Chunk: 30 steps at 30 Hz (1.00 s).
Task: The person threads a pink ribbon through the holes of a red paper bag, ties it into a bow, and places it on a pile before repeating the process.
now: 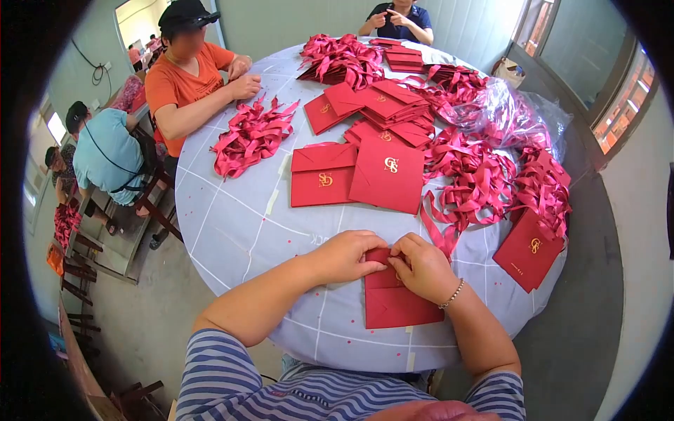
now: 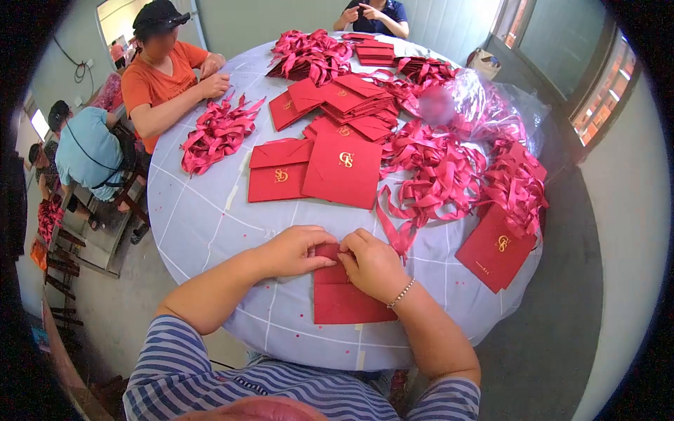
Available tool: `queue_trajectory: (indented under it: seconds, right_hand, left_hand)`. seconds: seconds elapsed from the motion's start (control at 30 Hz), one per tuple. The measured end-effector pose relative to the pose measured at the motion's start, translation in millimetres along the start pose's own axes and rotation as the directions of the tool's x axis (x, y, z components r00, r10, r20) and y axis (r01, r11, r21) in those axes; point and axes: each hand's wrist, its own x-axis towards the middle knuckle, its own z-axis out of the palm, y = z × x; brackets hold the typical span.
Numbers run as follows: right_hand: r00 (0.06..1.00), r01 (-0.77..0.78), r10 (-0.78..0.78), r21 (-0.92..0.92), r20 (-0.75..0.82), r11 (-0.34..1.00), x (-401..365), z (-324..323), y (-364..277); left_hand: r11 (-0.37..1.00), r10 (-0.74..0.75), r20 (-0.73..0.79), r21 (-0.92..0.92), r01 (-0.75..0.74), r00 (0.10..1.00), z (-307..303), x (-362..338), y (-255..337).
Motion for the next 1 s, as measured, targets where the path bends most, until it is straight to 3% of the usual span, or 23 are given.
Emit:
queue_trajectory:
  seconds: [1.0]
  right_hand:
    - [1.0, 0.006, -0.006, 0.008, 0.008, 1.0, 0.4, 0.5, 1.1]
  left_hand:
    - [1.0, -0.002, 0.007, -0.002, 0.002, 1.0, -0.3, 0.3, -0.7]
